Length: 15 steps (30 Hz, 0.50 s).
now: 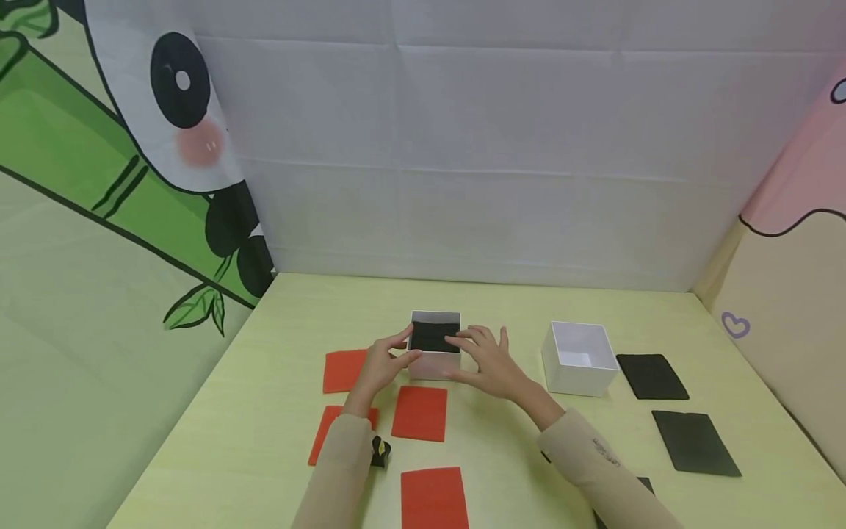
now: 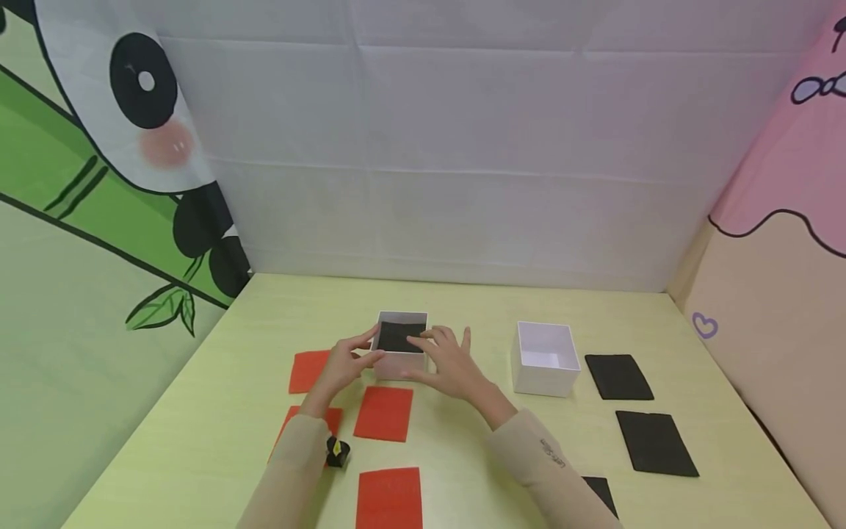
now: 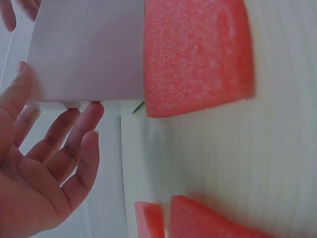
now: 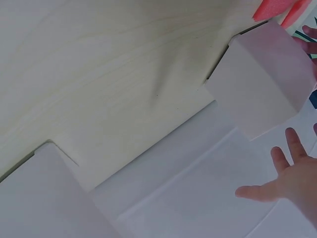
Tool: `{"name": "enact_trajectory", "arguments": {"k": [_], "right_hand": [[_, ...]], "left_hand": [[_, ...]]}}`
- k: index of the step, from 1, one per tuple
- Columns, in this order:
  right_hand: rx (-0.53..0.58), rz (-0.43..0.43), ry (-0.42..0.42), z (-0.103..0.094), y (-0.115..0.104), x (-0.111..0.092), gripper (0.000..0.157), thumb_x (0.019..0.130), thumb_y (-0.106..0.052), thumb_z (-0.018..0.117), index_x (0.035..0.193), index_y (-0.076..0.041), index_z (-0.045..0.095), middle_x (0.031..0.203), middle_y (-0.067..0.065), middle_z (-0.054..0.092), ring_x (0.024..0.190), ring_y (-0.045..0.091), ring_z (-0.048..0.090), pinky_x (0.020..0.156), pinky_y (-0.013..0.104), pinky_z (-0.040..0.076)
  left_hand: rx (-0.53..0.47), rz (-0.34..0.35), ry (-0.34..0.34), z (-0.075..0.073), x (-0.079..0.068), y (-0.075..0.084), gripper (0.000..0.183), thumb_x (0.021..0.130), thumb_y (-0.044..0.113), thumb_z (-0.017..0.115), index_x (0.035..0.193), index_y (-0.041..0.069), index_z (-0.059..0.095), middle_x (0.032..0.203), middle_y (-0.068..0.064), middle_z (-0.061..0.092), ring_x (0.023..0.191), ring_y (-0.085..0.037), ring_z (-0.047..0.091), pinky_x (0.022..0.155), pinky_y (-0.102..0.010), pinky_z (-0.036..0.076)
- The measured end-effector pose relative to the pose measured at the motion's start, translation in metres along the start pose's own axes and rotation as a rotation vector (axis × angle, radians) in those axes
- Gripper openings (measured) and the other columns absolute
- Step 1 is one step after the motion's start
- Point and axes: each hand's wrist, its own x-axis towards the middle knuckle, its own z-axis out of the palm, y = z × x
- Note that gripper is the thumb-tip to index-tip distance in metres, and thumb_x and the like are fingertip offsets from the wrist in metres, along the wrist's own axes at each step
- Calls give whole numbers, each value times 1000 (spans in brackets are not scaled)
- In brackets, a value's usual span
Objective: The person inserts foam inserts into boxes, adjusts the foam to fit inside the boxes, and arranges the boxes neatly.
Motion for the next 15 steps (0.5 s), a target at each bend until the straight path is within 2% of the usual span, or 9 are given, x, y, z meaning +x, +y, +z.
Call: {"name": "enact_trajectory", "arguments": {"k": [5,15], "right_hand": [[31,-7,-2,-8,2,-11,57,79,-41,64,126,-12,52,120,8,49,119,29,33,90,69,4],[124,4,-49,-20,3,-41,61,79,-47,61,128,-12,50,122,5,47,121,26,32,92,65,-1]], "left_hand": [[-1,-9,-7,-1,0,0,57,79,25,68,131,15,47,120,-18,52,86,-27,60,57,-28,45],[-3,-47,-10,-1,-1,3,57,78,23,69,131,18,47,125,-14,50,89,-28,58,57,-28,44]]}}
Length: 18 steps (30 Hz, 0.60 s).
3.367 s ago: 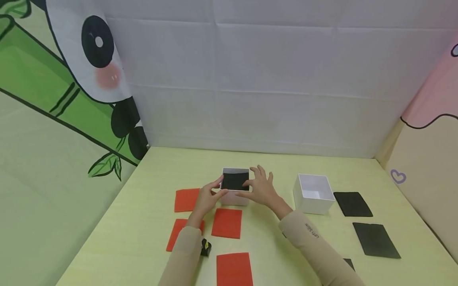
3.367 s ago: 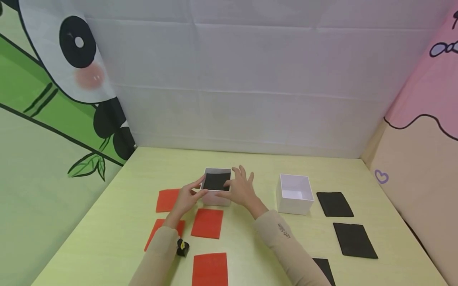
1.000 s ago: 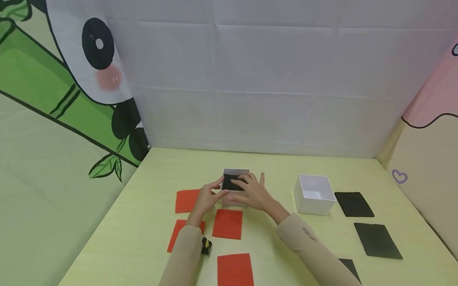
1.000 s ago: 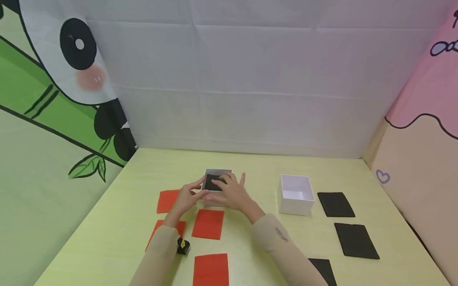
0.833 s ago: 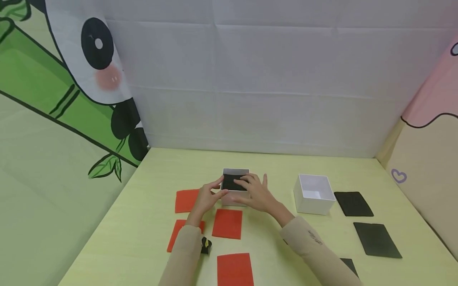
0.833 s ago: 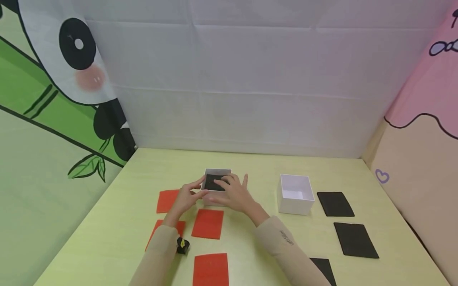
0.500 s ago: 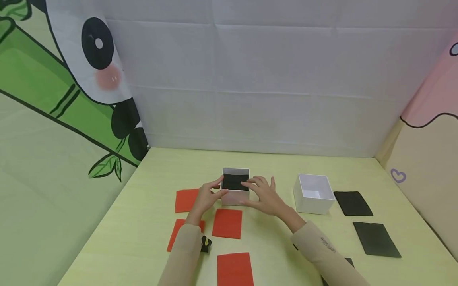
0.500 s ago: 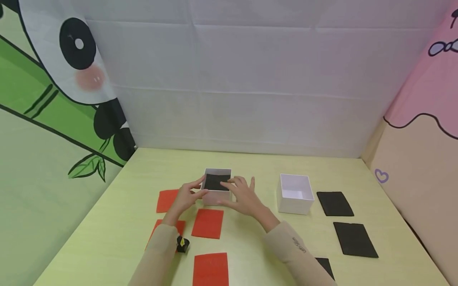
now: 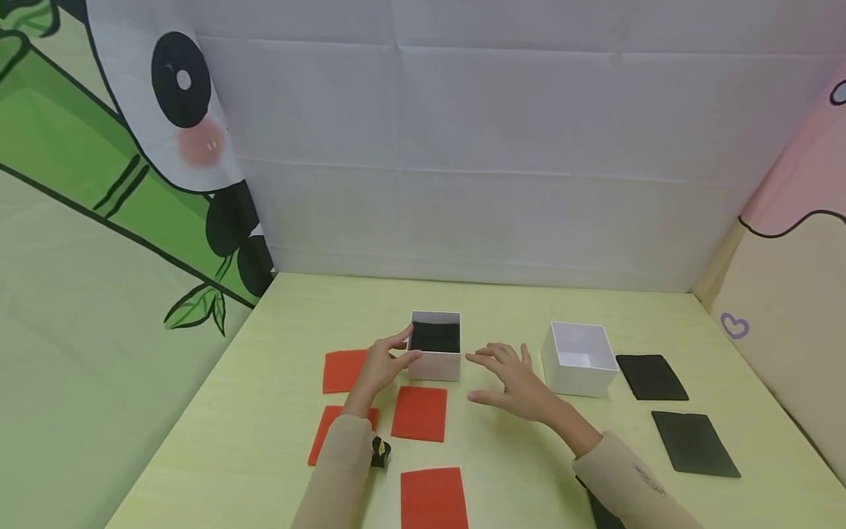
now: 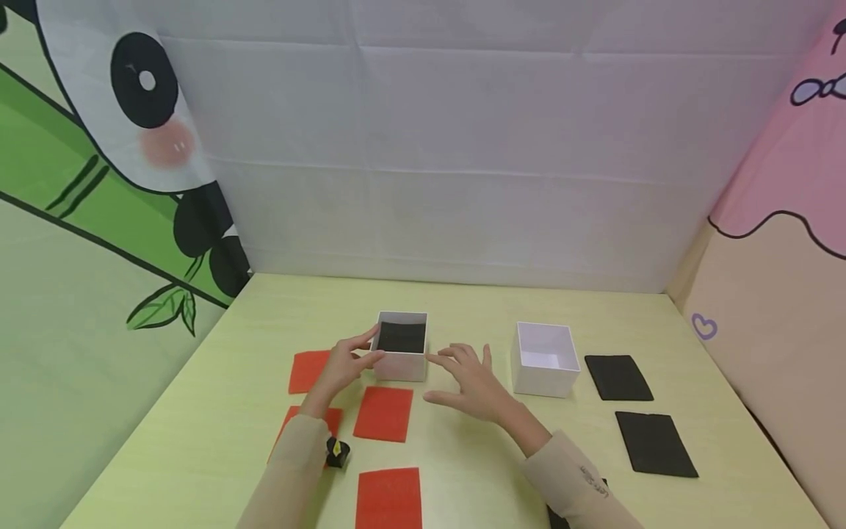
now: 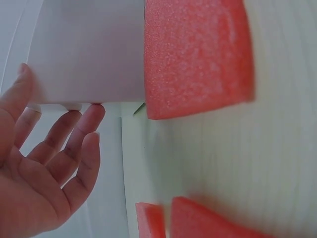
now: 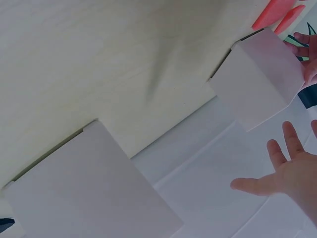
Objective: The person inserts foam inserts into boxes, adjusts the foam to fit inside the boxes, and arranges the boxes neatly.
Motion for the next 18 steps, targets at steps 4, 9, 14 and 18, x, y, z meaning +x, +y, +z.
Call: {"name": "enact_trajectory", "arguments": {"k": [4,9,14,18], "right_hand": [[-9,7,-21,0,2,-12,61,79,-49,60,127,-13,50,121,5,47,121,27,33,92,65,0],[-8,-5,-26,-3,6,-25,58,79,-46,62,126,-12,52,120,6,48,120,28,34,91,67,2],[-12,-7,-35,-3,11,-36,57,79,-45,62,125,-11,52,119,5,49,118,28,35,89,68,5],[4,19,-52,-4,15,-45,56,78,-41,65,125,-12,53,119,5,49,118,28,36,90,68,5]], "left_hand": [[7,-24,-1,1,1,1,58,78,24,69,131,21,46,127,-10,49,95,-27,55,59,-27,45],[12,-34,1,2,3,2,59,78,24,69,132,21,46,126,-10,50,84,-21,58,59,-27,44],[37,-57,7,3,5,4,60,77,26,69,132,23,45,125,-10,51,86,-20,57,60,-27,45],[48,-74,5,4,5,6,60,78,26,69,133,24,44,125,-11,50,90,-22,57,62,-27,45]]}}
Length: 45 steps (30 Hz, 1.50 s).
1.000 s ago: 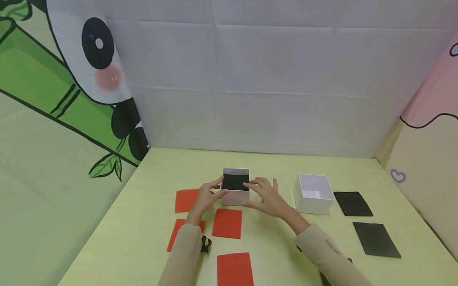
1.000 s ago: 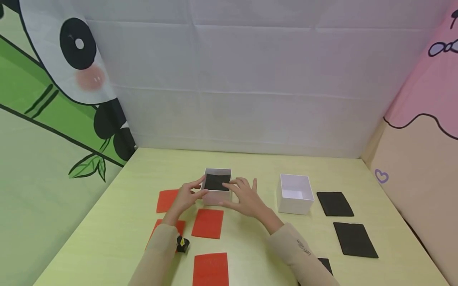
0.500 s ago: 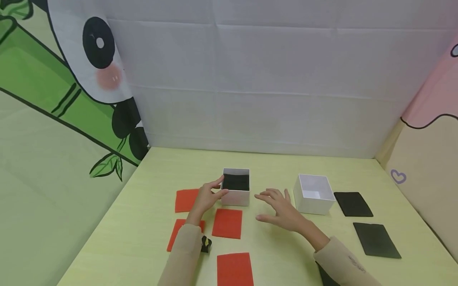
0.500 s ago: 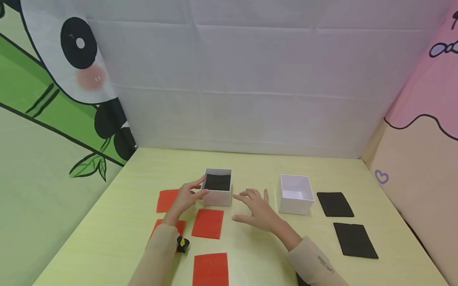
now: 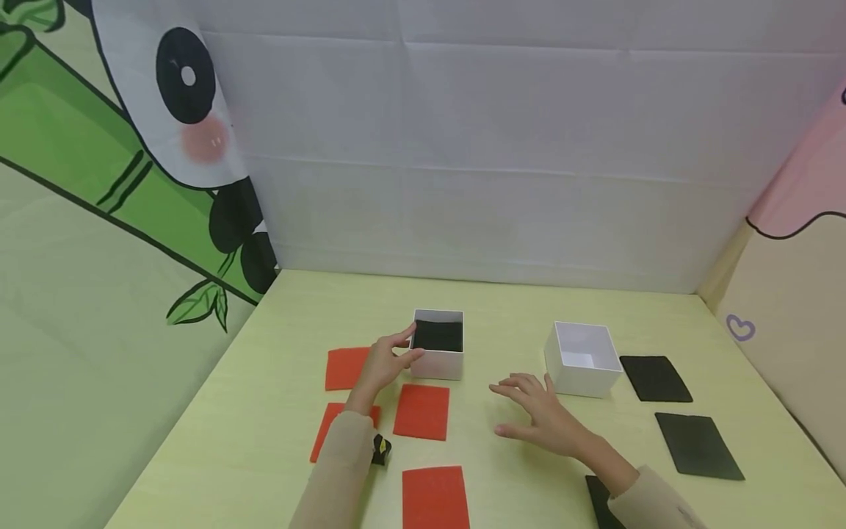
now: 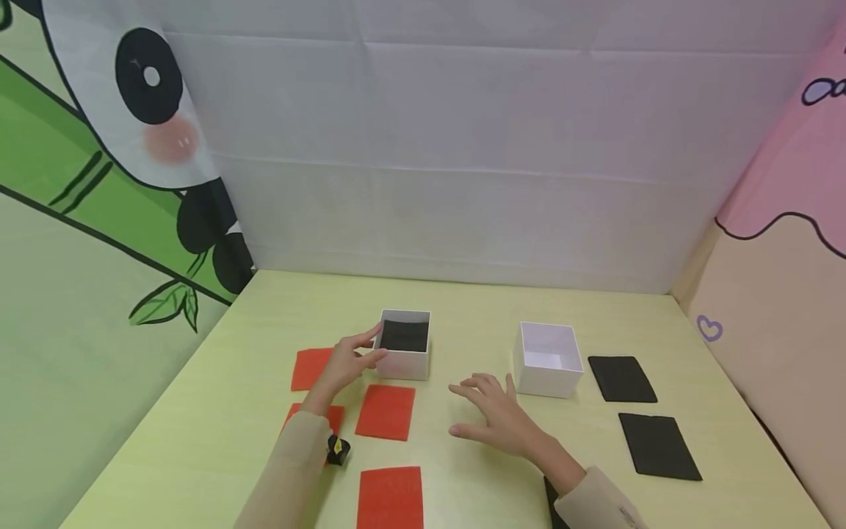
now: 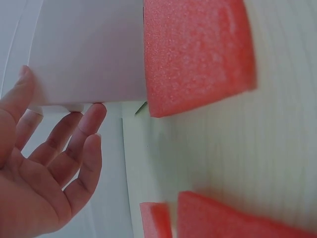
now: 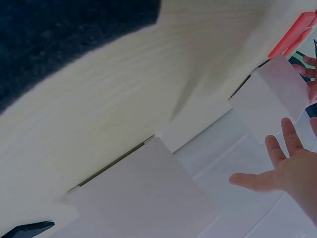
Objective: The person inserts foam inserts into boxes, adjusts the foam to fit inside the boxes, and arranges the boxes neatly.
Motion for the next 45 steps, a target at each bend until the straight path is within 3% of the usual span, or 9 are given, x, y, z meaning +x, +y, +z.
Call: {"name": "enact_trajectory", "arguments": {"k": [6,13,22,29,45], "right_hand": [[33,46,-7,0,2,-15,56,77,-35,68,124,-9,53,120,6,48,118,30,35,90,67,5],[-4,-43,64,1,8,-29,54,75,-31,70,120,-5,55,115,9,51,113,32,39,87,66,13],[-61,-110,130,-2,14,-50,53,74,-33,71,118,-8,57,113,6,51,107,26,42,85,42,27],[-65,-78,131,-8,16,-66,53,73,-31,72,119,-8,56,114,7,50,105,21,43,78,44,37],[-90,-3,157,-10,32,-102,55,68,-28,76,115,-7,58,112,4,52,104,11,42,77,31,40]], "left_hand": [[-2,-9,-3,0,-1,1,60,78,27,68,133,24,44,124,-12,51,70,-18,60,62,-28,45],[14,-13,-9,-1,-1,2,60,79,27,68,134,24,43,122,-14,52,67,-18,61,62,-28,44],[4,-18,-7,-1,-2,3,60,79,26,68,133,23,43,120,-14,52,66,-19,60,61,-28,43],[-9,-19,-6,-1,-2,2,61,78,27,69,133,24,43,118,-14,53,68,-21,60,59,-27,42],[-13,-9,-5,-1,-2,2,60,79,28,68,134,23,43,118,-15,53,67,-20,61,61,-28,43]]}}
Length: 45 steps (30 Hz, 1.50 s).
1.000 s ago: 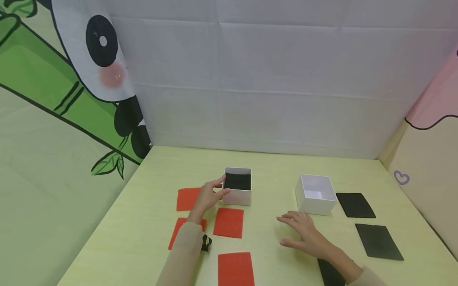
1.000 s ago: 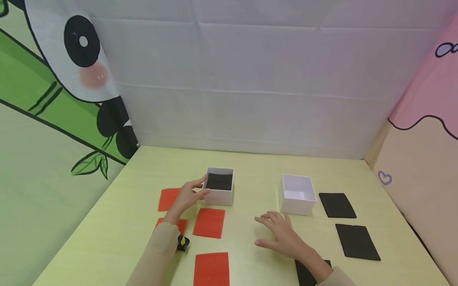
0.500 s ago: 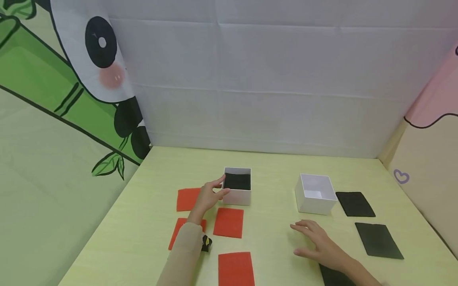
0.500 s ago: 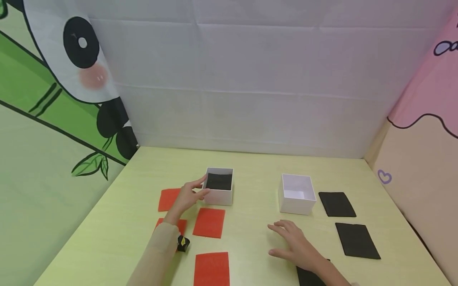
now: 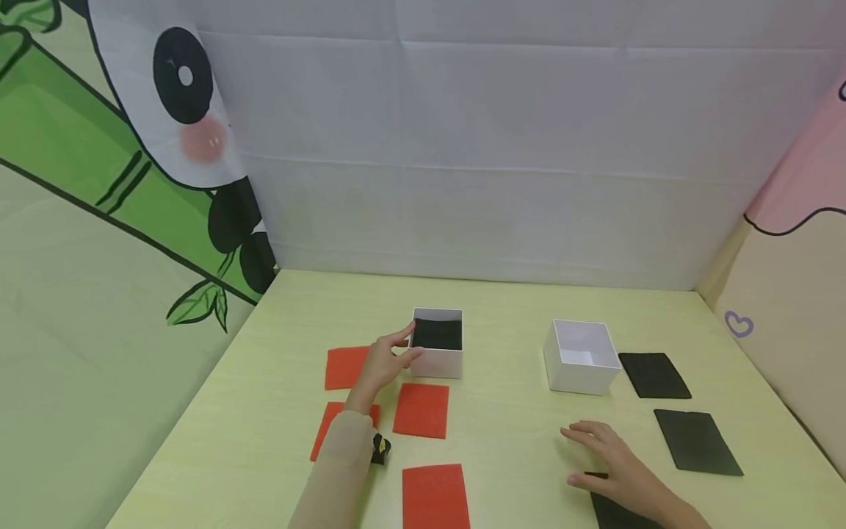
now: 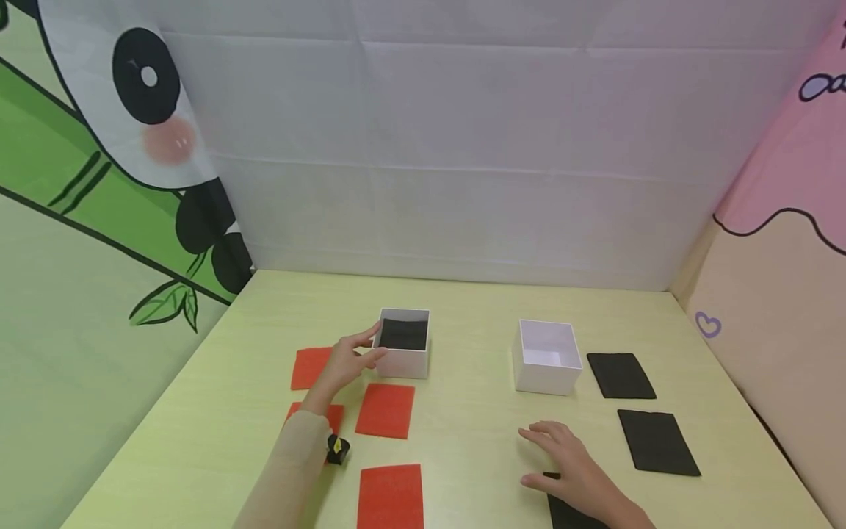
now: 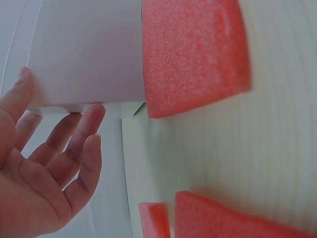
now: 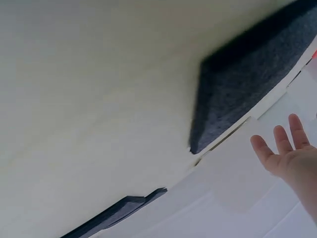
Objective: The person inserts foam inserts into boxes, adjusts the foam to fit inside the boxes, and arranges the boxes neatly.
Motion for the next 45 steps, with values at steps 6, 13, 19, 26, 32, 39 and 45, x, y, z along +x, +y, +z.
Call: {"name": "enact_trajectory", "arguments": {"k": [6,13,19,26,32,39,45], "right_hand": [[-15,27,-47,-4,3,-10,56,69,-32,75,116,-7,58,111,4,52,101,12,44,75,33,43],[-20,37,-173,-11,9,-22,62,72,-42,69,122,-9,54,113,8,50,101,17,44,74,35,44],[-61,-31,-184,-14,19,-33,65,70,-45,70,124,-15,52,113,9,50,104,11,41,73,33,44],[2,-60,-256,-18,29,-42,62,71,-44,68,125,-20,52,116,9,49,106,7,39,72,30,44],[51,-68,-283,-19,38,-47,61,71,-42,70,126,-22,53,119,8,46,109,5,38,76,25,44],[71,-140,-228,-19,41,-51,60,70,-37,72,125,-21,54,124,1,43,113,-3,31,75,21,42],[37,-255,-183,-17,43,-49,61,68,-34,73,124,-18,55,118,3,47,109,4,38,73,24,43]], "left_hand": [[-12,10,2,0,0,0,60,79,25,68,133,22,44,119,-15,53,68,-21,61,60,-27,43],[-8,-6,2,1,-1,0,61,78,28,68,133,23,43,120,-14,53,69,-20,61,62,-28,44],[-10,4,1,1,0,-1,61,78,28,68,133,23,43,121,-13,52,68,-19,61,62,-28,45],[-7,4,0,1,2,-2,61,78,29,68,134,23,43,121,-14,52,68,-18,61,62,-28,45],[-14,6,-4,1,1,-3,61,78,29,68,134,24,43,121,-13,52,69,-18,61,62,-28,45],[-32,18,5,0,1,-3,60,78,28,68,133,23,44,118,-14,53,68,-22,61,57,-27,42],[-28,14,7,1,1,-3,60,78,27,68,133,23,44,119,-14,53,67,-22,60,58,-27,42]]}}
